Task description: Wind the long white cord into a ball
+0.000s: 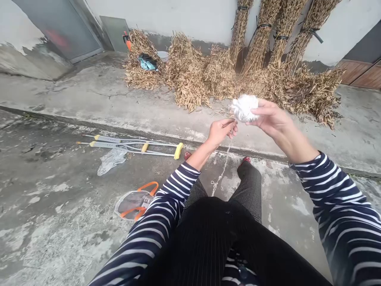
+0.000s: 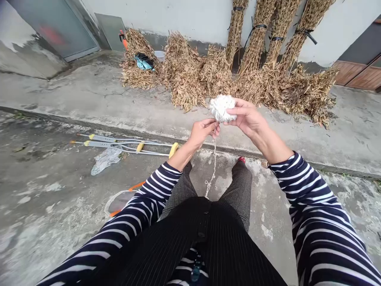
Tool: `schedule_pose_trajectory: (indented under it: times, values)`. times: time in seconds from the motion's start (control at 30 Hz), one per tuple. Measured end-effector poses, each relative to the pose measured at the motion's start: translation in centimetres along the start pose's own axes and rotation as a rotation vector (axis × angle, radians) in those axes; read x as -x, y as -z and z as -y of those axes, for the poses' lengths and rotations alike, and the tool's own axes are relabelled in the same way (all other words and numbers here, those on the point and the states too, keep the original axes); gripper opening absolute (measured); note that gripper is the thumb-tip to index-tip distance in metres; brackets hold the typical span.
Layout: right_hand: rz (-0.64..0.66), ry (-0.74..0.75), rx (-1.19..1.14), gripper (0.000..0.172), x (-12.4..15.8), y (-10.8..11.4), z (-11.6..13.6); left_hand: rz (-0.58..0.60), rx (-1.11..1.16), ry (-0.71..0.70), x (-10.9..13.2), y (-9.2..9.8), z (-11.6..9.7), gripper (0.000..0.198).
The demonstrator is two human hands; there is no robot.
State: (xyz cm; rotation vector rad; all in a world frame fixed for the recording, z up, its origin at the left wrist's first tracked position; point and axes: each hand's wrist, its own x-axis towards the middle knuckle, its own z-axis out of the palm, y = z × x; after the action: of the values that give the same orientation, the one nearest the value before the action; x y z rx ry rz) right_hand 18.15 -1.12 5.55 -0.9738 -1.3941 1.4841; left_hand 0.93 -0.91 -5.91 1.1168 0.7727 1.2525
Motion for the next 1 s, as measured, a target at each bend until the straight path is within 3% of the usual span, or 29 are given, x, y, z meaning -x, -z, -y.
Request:
schedule_pose_trajectory:
  times: [0.23,0.43,0.5,0.63,0.8,1.0]
  values:
    - [-0.177,0.205,0.077,0.056,-1.7,1.1,0.5,0.115,0.007,0.145,0.9,0.6,1.5,0.022]
    - [-0.155,0.240,0.084,0.057,-2.6,1.7,1.5,0.187,-0.011,0.256,2.1,2.2,2.3,0.022]
    - [-0.163,0.212,0.112,0.056,-2.5,1.3,1.4,0.122,-0.047,0.212,1.5,2.4,1.8,0.026]
    - [-0.114,0.098,0.119,0.047,-1.8,-0.4,0.4,-0.004,-0.033,-0.011,-1.1,1.3,-0.3,0.039]
    - [-0.085,0.046,0.069,0.047,-1.5,-1.5,-0.5,-0.110,0.021,-0.047,-2.7,-1.2,-1.9,0.012]
    - [-0.211,0.161,0.127,0.051,-2.6,0.4,-0.8,0.042,0.068,0.076,-0.5,-1.0,-1.0,0.020]
